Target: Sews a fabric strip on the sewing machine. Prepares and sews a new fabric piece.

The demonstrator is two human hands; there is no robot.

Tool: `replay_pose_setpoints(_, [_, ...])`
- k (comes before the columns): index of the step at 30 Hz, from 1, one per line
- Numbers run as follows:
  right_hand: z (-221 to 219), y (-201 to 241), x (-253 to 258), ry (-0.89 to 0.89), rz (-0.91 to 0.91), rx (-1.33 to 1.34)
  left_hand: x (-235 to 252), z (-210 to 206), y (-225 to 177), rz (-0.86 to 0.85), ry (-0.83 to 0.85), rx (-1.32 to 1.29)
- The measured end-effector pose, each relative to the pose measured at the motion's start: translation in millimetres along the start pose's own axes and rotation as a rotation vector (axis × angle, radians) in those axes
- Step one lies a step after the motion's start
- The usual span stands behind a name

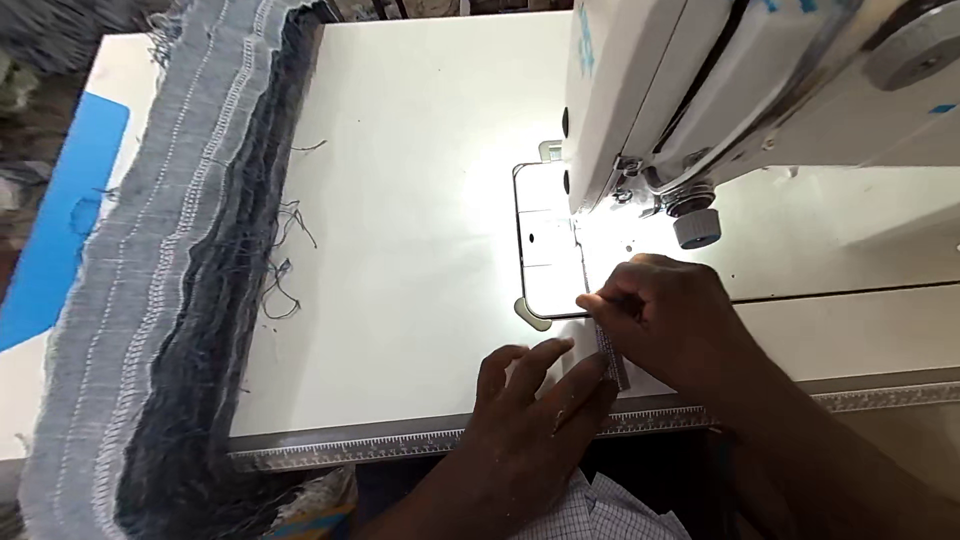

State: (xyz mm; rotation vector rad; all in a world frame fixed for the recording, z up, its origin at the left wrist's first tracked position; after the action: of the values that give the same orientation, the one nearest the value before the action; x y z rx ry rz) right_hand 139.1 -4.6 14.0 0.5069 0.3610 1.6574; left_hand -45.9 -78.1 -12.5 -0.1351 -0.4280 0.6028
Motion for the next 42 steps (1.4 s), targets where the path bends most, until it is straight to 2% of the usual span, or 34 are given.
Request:
replay_pose_setpoints(5, [-14, -15, 15, -0.139, 0.131, -0.027, 21, 5, 21, 0.023, 0.076, -0.009])
replay_pose_setpoints(12, [-18, -16, 17, -0.142, 0.12, -0.018, 50, 10, 56, 0.007, 0.087, 0.044])
replay_pose_setpoints(16, [-18, -17, 19, -0.163, 0.164, -0.033, 69, 11, 76, 0.017, 0.081, 0.073])
replay_pose_setpoints(19, [-16, -19, 14, -0.113, 0.219, -0.119, 78, 8, 86, 0.043, 0.046, 0.1])
replay_pose_setpoints(24, [-19, -39, 34, -0.055, 0.272, -0.131, 70, 7, 81, -0.009, -0.065, 0.17])
replay_pose_setpoints(29, [0, -45, 38, -0.068, 0.406, -0.148, 66, 5, 82, -0.02, -0.149, 0.167])
replay_pose_setpoints(39, [-20, -17, 18, -0.126, 0.211, -0.238, 68, 4, 79, -0.014, -0.157, 0.197])
replay_pose_setpoints(42, [-17, -14, 17, -0.112, 0.21, -0.211, 77, 6, 59, 0.093, -0.145, 0.172])
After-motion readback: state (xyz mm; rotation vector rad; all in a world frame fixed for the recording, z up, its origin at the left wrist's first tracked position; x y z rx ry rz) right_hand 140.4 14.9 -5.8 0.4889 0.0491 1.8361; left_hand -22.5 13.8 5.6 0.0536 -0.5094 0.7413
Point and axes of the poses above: each hand's wrist, its own x-axis towards the middle knuckle, its own z-axis out of the back of the hand, y = z × x, the point moved 3 cm from there along x, towards the middle knuckle, and after that the axes turned 6 degrees about -z, right-handed, at the moved point
